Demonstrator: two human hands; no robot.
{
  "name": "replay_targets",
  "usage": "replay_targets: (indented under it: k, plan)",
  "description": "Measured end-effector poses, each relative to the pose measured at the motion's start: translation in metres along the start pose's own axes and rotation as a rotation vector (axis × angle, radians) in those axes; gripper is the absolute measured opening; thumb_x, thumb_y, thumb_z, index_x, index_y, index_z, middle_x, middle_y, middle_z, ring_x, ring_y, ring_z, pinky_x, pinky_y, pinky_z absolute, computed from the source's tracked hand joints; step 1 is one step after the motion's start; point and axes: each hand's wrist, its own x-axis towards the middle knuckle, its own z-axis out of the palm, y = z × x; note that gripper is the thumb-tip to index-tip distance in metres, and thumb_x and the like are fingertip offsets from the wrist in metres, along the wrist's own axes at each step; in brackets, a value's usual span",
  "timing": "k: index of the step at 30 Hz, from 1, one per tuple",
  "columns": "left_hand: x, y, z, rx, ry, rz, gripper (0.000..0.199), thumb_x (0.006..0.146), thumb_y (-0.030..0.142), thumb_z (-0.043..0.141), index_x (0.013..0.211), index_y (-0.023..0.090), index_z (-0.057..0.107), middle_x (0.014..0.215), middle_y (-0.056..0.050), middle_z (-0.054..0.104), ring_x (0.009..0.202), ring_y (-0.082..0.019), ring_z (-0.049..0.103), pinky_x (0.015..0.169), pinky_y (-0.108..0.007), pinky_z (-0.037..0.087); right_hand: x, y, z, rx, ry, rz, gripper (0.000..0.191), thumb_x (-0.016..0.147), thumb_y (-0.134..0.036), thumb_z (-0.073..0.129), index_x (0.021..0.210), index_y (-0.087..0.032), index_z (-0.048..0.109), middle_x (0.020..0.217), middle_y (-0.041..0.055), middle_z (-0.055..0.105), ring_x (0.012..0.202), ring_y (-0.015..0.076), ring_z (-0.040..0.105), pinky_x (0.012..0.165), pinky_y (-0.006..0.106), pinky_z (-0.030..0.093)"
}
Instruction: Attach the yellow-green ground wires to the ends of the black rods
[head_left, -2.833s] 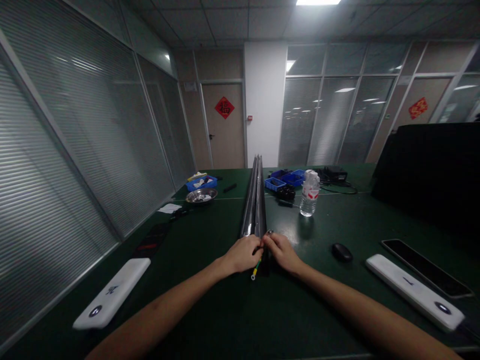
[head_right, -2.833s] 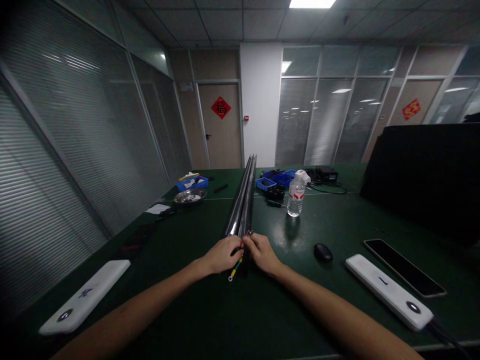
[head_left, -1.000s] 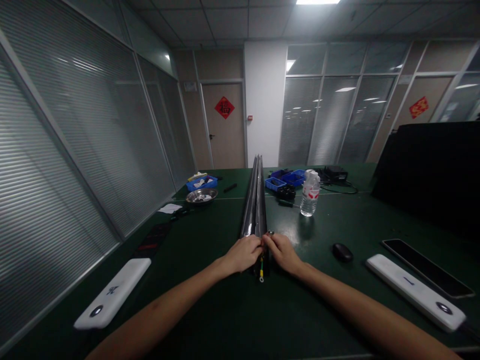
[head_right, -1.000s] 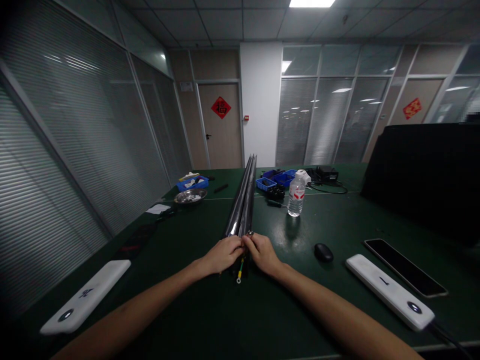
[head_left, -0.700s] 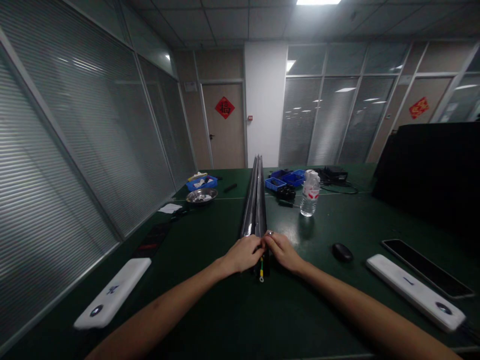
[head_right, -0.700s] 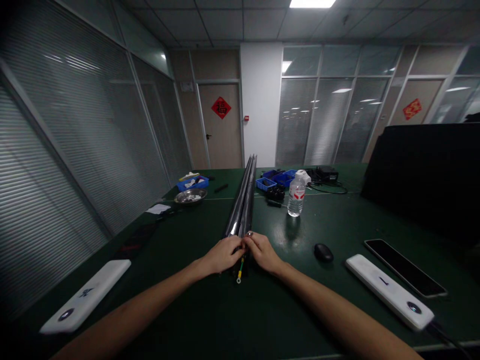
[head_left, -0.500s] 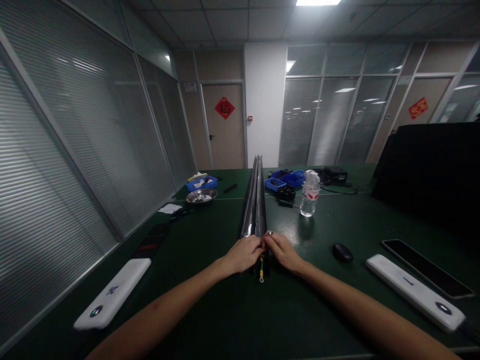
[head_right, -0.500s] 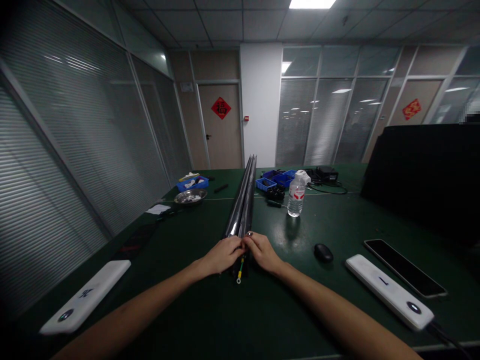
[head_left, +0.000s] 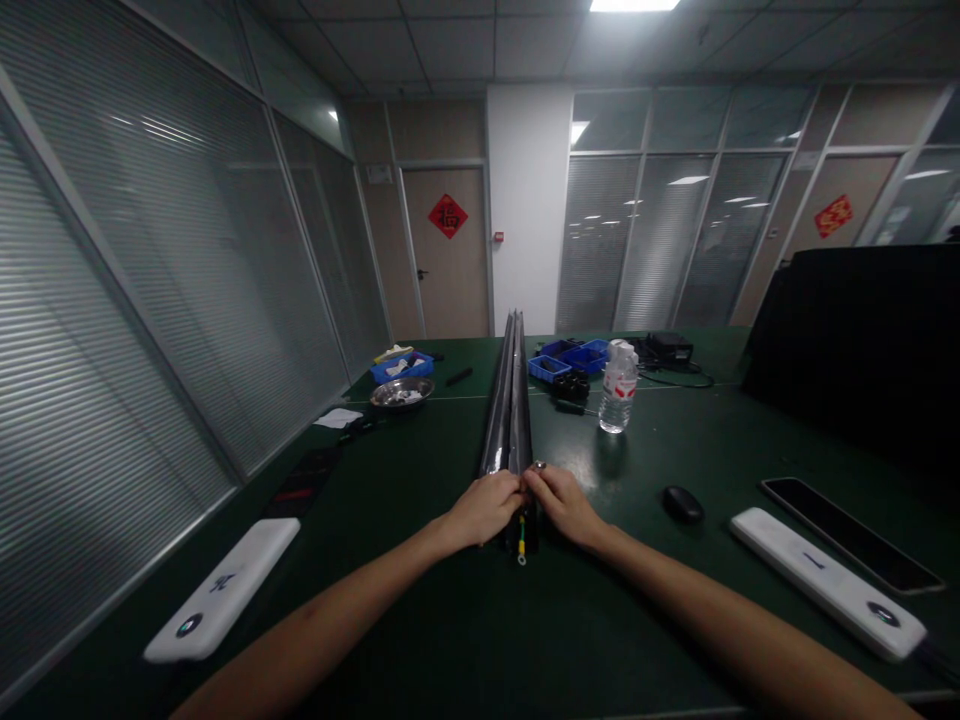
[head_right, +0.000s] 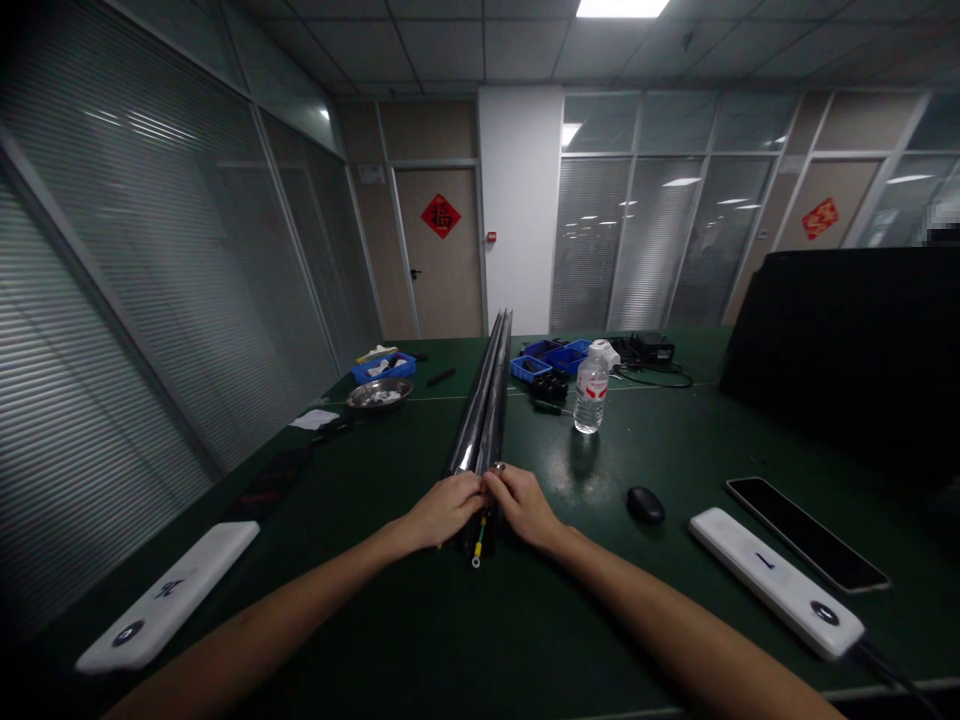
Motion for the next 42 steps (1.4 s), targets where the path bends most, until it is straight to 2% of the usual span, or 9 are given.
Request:
replay_targets:
  k: [7,14,21,26,31,35,42]
  plan:
    - [0.001,-0.001,0.001,0.005,0.009,0.003,0.026,0.1,0.031,0.04,0.103,0.02,0.063,0.105,-0.005,0.065,0.097,-0.02,0.061,0.085,-0.029,0.047,0.0,0.003,0.001,0.015,0.059,0.038,0.041,0.103,-0.043,0.042,0.077,-0.017,0.059,0.074,0.001,0.059,0.067,0.0139,0.052,0.065,0.025,0.041]
    - [0.002,-0.005,0.001,-0.007,-0.011,0.039,0.025,0.1,0.029,0.04,0.106,0.021,0.063,0.108,-0.005,0.064,0.101,-0.02,0.06,0.089,-0.03,0.046,-0.003,-0.003,-0.002,0.057,0.034,0.049,0.036,0.101,-0.043,0.047,0.082,-0.017,0.061,0.072,-0.0003,0.056,0.066,0.0134,0.053,0.062,0.024,0.041]
    - [0.0,0.001,-0.002,0.011,-0.023,0.017,0.025,0.097,0.035,0.045,0.108,0.02,0.063,0.11,-0.007,0.064,0.102,-0.022,0.06,0.093,-0.033,0.047,-0.004,-0.005,-0.004,0.176,-0.013,0.114,0.031,0.097,-0.046,0.054,0.091,-0.017,0.062,0.062,-0.0037,0.056,0.052,0.0113,0.053,0.052,0.022,0.041]
    - [-0.002,0.003,-0.002,-0.013,-0.025,0.015,0.023,0.092,0.03,0.053,0.11,0.019,0.063,0.114,-0.008,0.063,0.105,-0.023,0.059,0.098,-0.035,0.046,-0.005,-0.005,-0.002,0.139,-0.019,0.078,0.029,0.096,-0.045,0.056,0.087,-0.018,0.063,0.064,-0.0024,0.058,0.052,0.012,0.054,0.052,0.023,0.042]
    - [-0.002,0.001,0.001,-0.046,0.024,0.044,0.022,0.089,0.023,0.055,0.11,0.019,0.062,0.118,-0.007,0.062,0.11,-0.023,0.058,0.101,-0.033,0.044,-0.005,-0.007,0.0,0.023,0.012,-0.033,0.029,0.099,-0.04,0.053,0.082,-0.018,0.062,0.072,0.0007,0.059,0.064,0.0142,0.055,0.061,0.025,0.042]
    - [0.001,-0.001,0.003,-0.05,0.024,0.039,0.024,0.086,0.021,0.057,0.11,0.018,0.061,0.114,-0.007,0.063,0.103,-0.022,0.061,0.095,-0.031,0.046,-0.005,-0.006,0.002,-0.014,0.015,-0.088,0.027,0.1,-0.037,0.052,0.081,-0.019,0.06,0.075,0.0007,0.059,0.066,0.0144,0.054,0.064,0.025,0.042]
    - [0.003,0.004,0.001,-0.012,0.022,-0.016,0.011,0.083,0.02,0.057,0.091,0.016,0.062,0.099,-0.007,0.066,0.091,-0.021,0.064,0.079,-0.028,0.049,-0.005,-0.005,0.002,-0.04,-0.011,-0.096,0.025,0.1,-0.038,0.053,0.088,-0.019,0.064,0.08,0.0015,0.06,0.072,0.0152,0.058,0.068,0.026,0.042]
